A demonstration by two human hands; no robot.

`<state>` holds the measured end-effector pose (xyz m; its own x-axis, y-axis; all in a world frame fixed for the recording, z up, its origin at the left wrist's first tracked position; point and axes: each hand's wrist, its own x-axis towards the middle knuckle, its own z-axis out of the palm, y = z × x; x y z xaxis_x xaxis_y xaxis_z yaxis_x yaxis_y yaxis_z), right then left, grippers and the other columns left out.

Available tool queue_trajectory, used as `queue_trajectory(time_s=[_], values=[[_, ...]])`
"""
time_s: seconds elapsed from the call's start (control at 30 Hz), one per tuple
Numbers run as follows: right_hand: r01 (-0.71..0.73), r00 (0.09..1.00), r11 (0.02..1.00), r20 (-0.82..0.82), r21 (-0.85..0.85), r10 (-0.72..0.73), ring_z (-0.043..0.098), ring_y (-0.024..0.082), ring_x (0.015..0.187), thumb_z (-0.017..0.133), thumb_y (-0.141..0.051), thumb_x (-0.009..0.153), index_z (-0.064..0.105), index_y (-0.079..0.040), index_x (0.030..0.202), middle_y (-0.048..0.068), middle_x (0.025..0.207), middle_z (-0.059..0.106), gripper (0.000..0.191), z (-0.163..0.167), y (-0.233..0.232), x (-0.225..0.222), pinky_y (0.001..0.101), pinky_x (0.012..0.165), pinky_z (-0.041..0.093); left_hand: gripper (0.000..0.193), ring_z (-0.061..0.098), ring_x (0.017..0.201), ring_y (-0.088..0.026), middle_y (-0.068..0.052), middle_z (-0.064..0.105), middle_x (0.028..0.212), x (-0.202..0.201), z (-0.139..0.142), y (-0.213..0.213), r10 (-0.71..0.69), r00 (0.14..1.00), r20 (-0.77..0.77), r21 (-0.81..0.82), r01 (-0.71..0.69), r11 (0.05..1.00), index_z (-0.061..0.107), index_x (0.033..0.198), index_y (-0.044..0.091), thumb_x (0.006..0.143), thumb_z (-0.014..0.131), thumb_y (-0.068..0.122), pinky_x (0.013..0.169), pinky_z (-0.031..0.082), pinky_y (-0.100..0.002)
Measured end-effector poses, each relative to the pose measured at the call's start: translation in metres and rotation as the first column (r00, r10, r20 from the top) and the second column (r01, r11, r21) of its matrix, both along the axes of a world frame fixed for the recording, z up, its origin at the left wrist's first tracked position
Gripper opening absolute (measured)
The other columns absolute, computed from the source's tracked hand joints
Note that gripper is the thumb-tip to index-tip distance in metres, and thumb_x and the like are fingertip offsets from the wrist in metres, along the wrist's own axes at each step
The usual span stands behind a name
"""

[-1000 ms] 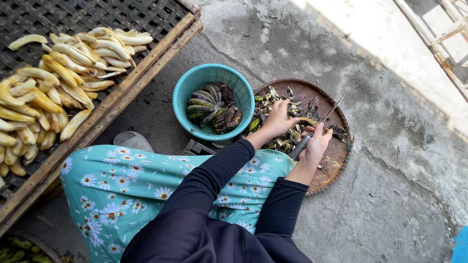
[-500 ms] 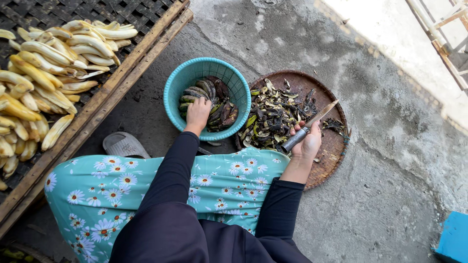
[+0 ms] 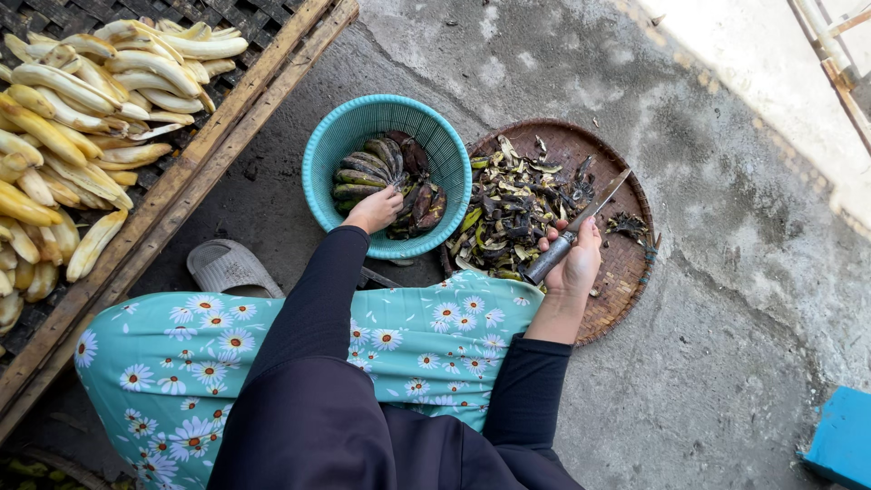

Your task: The person sits on the ground and peels bananas one at a time, using a knife to help remove the skins. Peeled bananas are placed on a slatted wooden tray beside them, and the peels are dropped onto a round woven tray.

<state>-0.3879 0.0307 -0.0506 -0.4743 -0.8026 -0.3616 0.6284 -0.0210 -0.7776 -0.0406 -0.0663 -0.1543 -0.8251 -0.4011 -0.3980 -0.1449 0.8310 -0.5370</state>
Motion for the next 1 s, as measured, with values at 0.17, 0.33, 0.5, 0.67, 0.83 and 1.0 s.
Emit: queue_trajectory(time_s=[0.17, 0.33, 0.5, 0.67, 0.83, 1.0], values=[[0.005, 1.000, 0.999, -0.011, 0.034, -0.005, 0.058, 0.021, 0.071, 0.047, -0.032, 0.111, 0.038, -0.014, 0.118, 0.013, 0.093, 0.058, 0.022, -0.002, -0.004, 0.002, 0.0364, 0.055, 0.050, 0.020, 0.052, 0.128, -0.024, -0.002, 0.060, 0.125, 0.014, -0.004, -0.006, 0.130, 0.907, -0.400, 0.248, -0.030, 0.968, 0.071, 0.113, 0.015, 0.096, 0.063, 0.022, 0.117, 0.040, -0.044], [0.004, 1.000, 0.999, -0.025, 0.048, -0.002, 0.058, 0.022, 0.070, 0.048, -0.033, 0.111, 0.037, -0.014, 0.118, 0.012, 0.092, 0.058, 0.024, -0.013, -0.008, -0.002, 0.0369, 0.055, 0.051, 0.027, 0.060, 0.122, -0.032, -0.011, 0.060, 0.120, 0.032, 0.005, -0.001, 0.487, 0.468, -0.738, 0.537, -0.029, 0.843, 0.058, 0.113, 0.009, 0.087, 0.061, 0.003, 0.118, 0.042, -0.050], [-0.013, 0.998, 0.997, -0.065, 0.070, 0.018, 0.059, 0.022, 0.069, 0.049, -0.034, 0.110, 0.037, -0.014, 0.119, 0.013, 0.092, 0.058, 0.025, -0.019, -0.015, 0.002, 0.0379, 0.053, 0.051, 0.024, 0.063, 0.110, -0.040, -0.017, 0.063, 0.111, 0.020, 0.023, 0.000, 0.945, -0.109, -0.308, 0.951, -0.030, 0.306, 0.047, 0.122, 0.003, 0.103, 0.059, 0.012, 0.094, 0.050, -0.054], [-0.078, 0.984, 0.992, -0.155, 0.098, 0.092, 0.059, 0.019, 0.066, 0.047, -0.032, 0.110, 0.036, -0.014, 0.121, 0.011, 0.092, 0.058, 0.024, 0.004, -0.015, 0.025, 0.0362, 0.051, 0.051, 0.016, 0.074, 0.102, -0.026, -0.008, 0.069, 0.099, 0.012, 0.037, -0.020, 0.846, -0.329, 0.420, 0.525, 0.848, 0.069, 0.050, 0.112, 0.011, 0.105, 0.051, 0.025, 0.095, 0.058, -0.043], [-0.368, 0.813, 0.929, -0.477, 0.025, 0.335, 0.058, 0.011, 0.068, 0.046, -0.028, 0.110, 0.040, -0.010, 0.147, 0.006, 0.093, 0.058, 0.041, 0.049, -0.010, 0.080, 0.0266, 0.050, 0.048, 0.026, 0.071, 0.093, -0.020, -0.004, 0.063, 0.089, 0.015, 0.062, -0.015, 0.802, -0.047, 0.596, 0.293, 0.942, -0.163, 0.055, 0.101, 0.011, 0.106, 0.057, 0.037, 0.085, 0.061, -0.040], [-0.648, 0.585, 0.761, -0.665, -0.038, 0.465, 0.050, 0.005, 0.066, 0.052, -0.020, 0.109, 0.026, -0.008, 0.163, 0.000, 0.088, 0.054, 0.061, 0.074, -0.003, 0.148, 0.0198, 0.052, 0.042, 0.038, 0.060, 0.078, -0.010, 0.003, 0.053, 0.085, 0.019, 0.095, 0.011, 0.926, 0.017, 0.378, 0.564, 0.788, -0.245, 0.062, 0.129, 0.014, 0.103, 0.055, 0.042, 0.072, 0.055, -0.025]])
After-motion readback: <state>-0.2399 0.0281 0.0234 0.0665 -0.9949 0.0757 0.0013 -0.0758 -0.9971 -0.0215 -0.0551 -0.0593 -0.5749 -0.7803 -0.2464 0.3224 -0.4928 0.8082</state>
